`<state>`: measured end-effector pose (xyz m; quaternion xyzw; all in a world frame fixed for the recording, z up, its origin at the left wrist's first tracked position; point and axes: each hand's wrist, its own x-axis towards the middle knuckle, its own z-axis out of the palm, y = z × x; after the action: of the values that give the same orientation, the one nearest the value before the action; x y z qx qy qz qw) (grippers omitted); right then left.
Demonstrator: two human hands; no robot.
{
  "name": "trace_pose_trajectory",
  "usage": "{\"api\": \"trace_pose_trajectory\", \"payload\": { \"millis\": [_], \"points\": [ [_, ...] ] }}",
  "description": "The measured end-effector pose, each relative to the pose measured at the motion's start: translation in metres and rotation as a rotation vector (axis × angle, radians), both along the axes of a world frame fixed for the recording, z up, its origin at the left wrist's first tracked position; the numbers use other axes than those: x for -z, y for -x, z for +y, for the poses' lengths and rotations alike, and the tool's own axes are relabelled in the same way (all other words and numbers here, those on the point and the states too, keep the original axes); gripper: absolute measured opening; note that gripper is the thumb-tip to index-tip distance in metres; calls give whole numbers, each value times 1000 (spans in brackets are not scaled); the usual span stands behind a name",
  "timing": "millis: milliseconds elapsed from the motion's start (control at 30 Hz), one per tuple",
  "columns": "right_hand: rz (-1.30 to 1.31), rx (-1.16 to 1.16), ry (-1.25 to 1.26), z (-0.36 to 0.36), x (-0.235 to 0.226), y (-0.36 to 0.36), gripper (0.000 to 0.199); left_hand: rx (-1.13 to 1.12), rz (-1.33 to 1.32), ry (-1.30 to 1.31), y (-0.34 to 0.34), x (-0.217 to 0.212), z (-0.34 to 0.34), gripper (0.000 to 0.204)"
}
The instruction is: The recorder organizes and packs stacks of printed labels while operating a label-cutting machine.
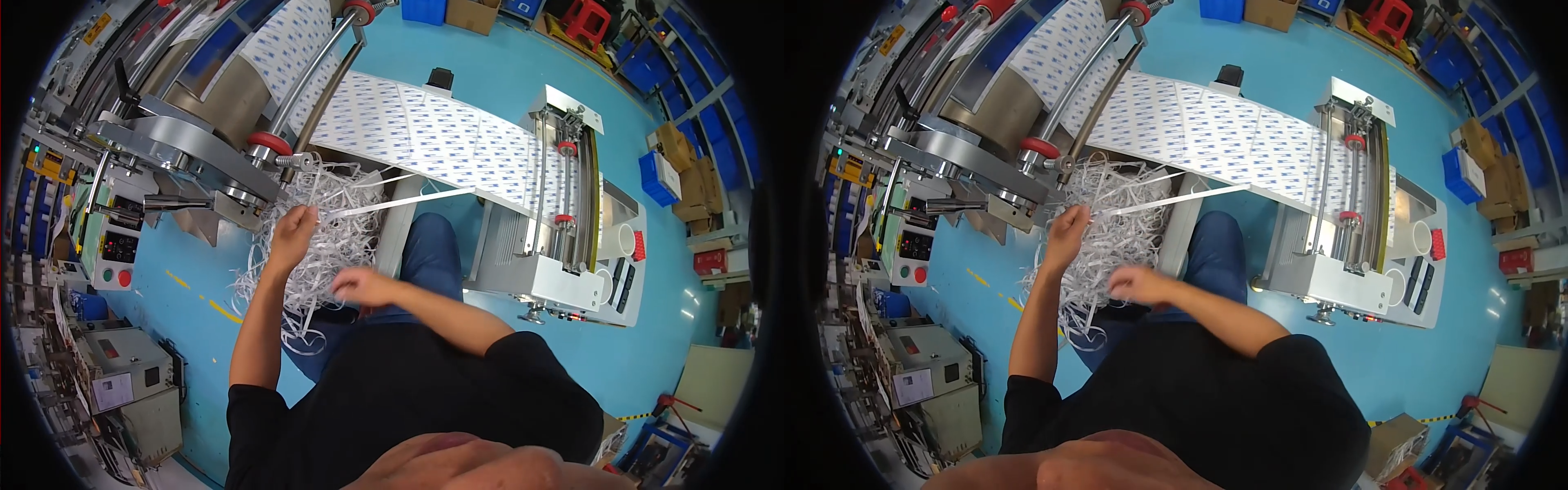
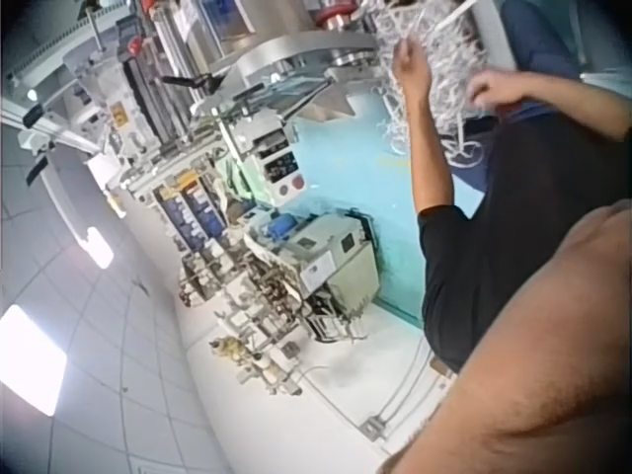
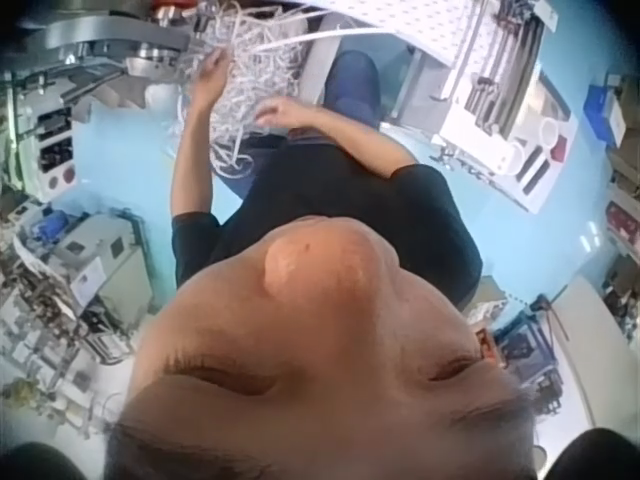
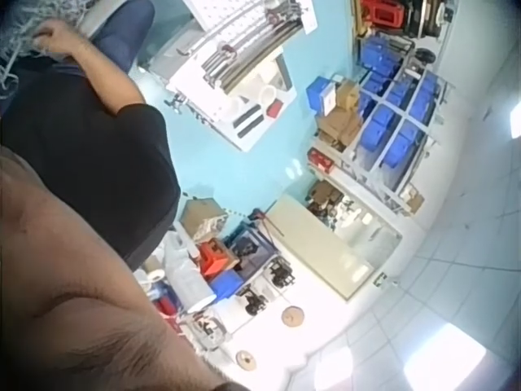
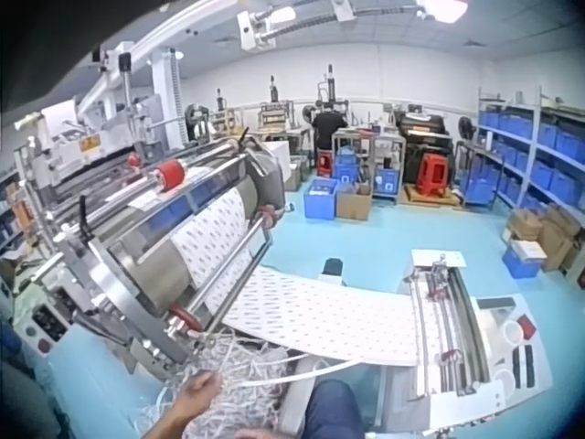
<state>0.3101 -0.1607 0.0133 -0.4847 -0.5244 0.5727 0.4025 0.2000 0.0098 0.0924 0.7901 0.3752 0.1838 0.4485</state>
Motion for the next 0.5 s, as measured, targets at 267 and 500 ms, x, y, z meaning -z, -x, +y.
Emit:
{"api": "trace_pose_trajectory", "payload": {
  "millis": [267,500],
  "points": [
    [-541,-204,-171,48,72,25,73,-29,-120,-120,27,-6,-2,30],
    [-746,93,-155,74,133,-91,57,-98,-95,-111,50,-12,-17,28]
  ]
}}
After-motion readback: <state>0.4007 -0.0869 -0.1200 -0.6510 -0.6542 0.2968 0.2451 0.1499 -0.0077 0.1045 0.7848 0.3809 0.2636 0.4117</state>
